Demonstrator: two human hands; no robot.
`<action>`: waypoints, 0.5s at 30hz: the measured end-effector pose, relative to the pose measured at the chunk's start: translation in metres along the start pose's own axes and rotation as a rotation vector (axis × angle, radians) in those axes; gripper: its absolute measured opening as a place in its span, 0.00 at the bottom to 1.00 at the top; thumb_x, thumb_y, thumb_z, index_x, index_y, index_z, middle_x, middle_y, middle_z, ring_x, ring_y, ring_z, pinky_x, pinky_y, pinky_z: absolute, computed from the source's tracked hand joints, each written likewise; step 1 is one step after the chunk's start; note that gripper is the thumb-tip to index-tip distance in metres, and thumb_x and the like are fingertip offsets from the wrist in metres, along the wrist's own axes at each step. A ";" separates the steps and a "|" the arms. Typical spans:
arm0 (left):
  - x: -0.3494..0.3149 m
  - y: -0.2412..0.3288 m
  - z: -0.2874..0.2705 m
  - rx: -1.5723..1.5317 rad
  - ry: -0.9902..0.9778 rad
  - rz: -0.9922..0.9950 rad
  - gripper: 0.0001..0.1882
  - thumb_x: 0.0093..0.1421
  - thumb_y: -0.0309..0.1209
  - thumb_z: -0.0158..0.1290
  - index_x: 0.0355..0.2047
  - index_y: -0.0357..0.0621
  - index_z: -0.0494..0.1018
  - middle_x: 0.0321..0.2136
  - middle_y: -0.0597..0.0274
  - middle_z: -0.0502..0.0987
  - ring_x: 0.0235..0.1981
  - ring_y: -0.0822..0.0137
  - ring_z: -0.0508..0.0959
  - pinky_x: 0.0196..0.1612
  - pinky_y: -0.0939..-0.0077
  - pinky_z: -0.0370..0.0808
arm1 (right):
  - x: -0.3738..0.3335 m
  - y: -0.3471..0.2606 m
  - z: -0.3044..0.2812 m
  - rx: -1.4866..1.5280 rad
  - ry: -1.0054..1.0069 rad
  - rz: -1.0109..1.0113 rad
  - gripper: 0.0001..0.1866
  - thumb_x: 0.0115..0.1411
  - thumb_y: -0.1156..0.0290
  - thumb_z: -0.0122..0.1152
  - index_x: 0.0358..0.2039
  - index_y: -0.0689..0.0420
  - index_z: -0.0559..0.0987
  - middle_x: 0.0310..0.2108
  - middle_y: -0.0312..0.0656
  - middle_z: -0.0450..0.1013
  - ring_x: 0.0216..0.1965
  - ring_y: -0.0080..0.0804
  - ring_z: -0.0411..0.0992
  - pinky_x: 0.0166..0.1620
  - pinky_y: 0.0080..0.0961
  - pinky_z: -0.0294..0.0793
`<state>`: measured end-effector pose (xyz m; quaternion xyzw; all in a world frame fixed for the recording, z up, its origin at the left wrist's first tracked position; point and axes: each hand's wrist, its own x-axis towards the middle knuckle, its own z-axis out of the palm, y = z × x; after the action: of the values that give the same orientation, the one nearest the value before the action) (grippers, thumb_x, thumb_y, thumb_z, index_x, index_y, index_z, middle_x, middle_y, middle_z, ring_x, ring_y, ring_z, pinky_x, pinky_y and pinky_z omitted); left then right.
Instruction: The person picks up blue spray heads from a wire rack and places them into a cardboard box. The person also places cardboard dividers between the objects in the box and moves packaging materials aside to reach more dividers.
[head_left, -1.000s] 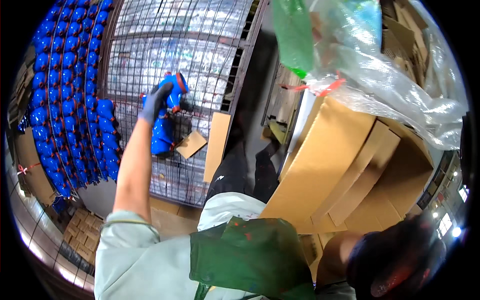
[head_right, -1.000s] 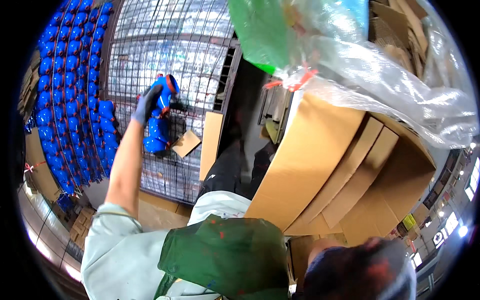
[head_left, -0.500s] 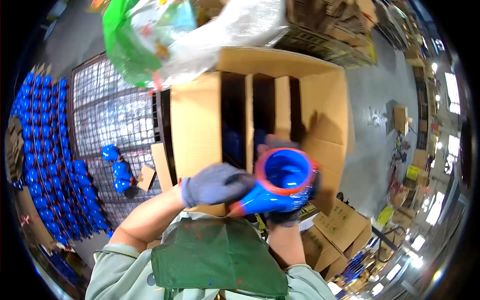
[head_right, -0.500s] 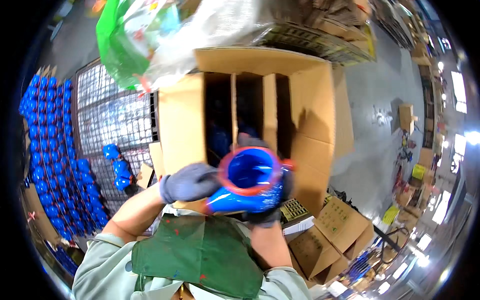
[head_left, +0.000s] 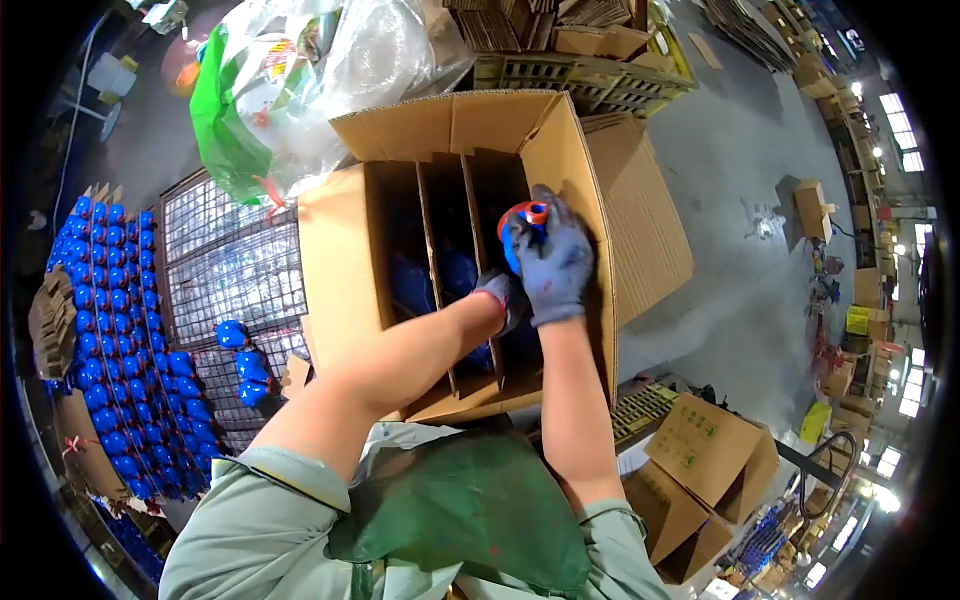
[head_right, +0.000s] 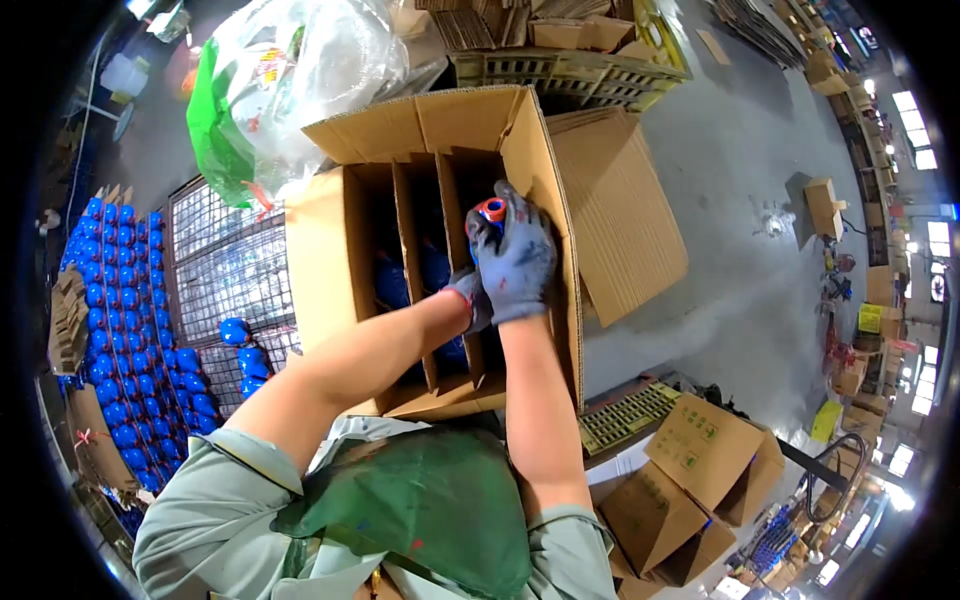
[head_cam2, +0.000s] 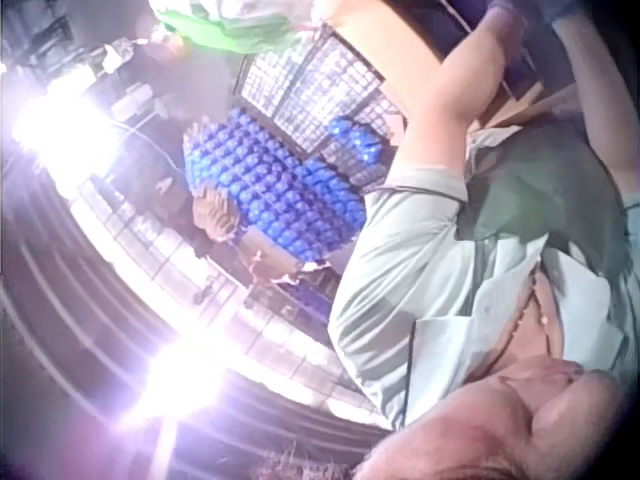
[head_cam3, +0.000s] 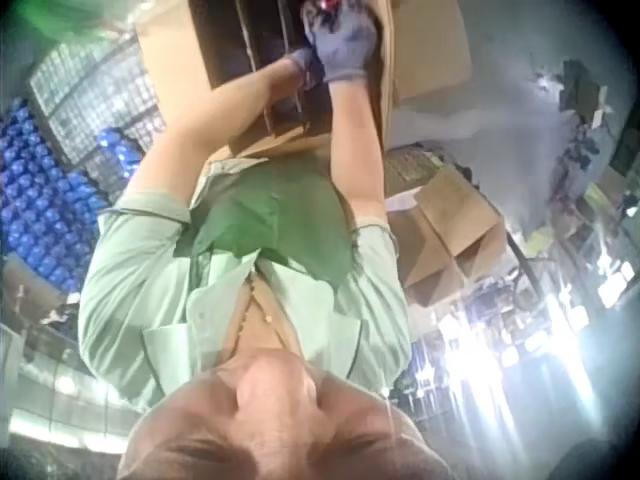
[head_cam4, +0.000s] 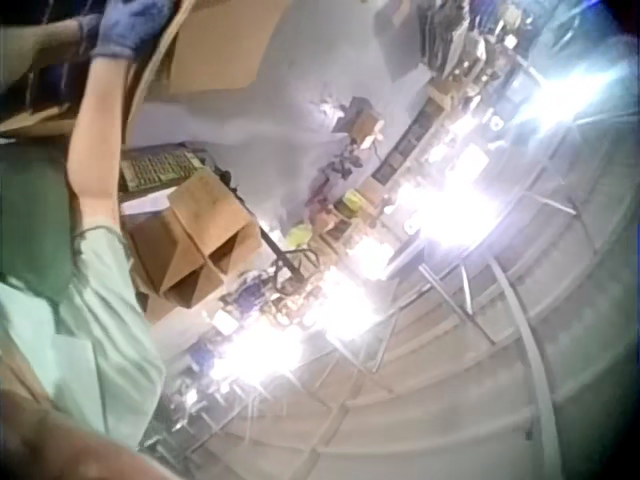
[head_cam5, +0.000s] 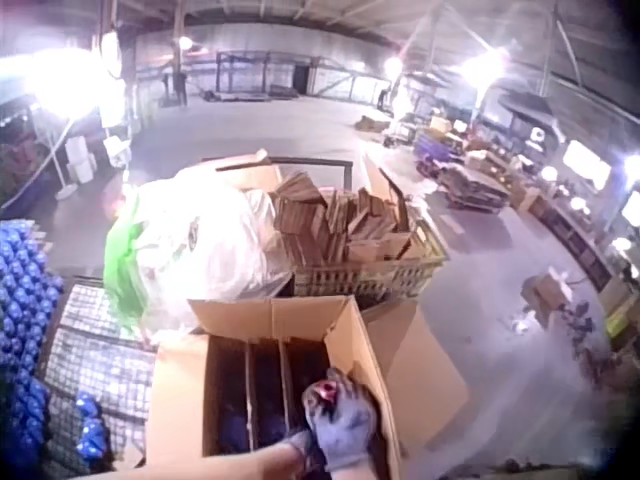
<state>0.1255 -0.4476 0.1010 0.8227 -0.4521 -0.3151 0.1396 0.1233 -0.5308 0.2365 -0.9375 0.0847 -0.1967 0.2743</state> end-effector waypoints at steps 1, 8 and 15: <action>-0.006 -0.001 0.008 0.085 -0.077 -0.048 0.27 0.70 0.43 0.37 0.68 0.57 0.59 0.68 0.59 0.62 0.70 0.55 0.58 0.71 0.65 0.52 | -0.004 0.013 0.027 -0.016 -0.069 0.077 0.27 0.58 0.57 0.64 0.55 0.57 0.73 0.47 0.53 0.75 0.48 0.53 0.72 0.51 0.44 0.73; -0.027 0.030 0.026 0.237 0.092 -0.081 0.19 0.64 0.47 0.46 0.47 0.58 0.80 0.50 0.57 0.79 0.54 0.61 0.74 0.59 0.62 0.66 | -0.026 0.107 0.149 -0.449 -0.513 0.085 0.22 0.59 0.59 0.56 0.52 0.52 0.77 0.44 0.53 0.77 0.45 0.53 0.76 0.48 0.46 0.76; -0.133 0.015 -0.014 0.011 0.483 0.233 0.20 0.53 0.38 0.56 0.46 0.46 0.78 0.52 0.53 0.76 0.55 0.52 0.73 0.64 0.54 0.64 | -0.044 0.145 0.179 -0.402 -0.664 0.066 0.19 0.67 0.64 0.46 0.53 0.54 0.79 0.49 0.46 0.79 0.49 0.43 0.77 0.51 0.33 0.76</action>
<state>0.0725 -0.3457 0.1713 0.8172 -0.4991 -0.0890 0.2742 0.1500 -0.5541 0.0052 -0.9820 0.0581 0.1470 0.1039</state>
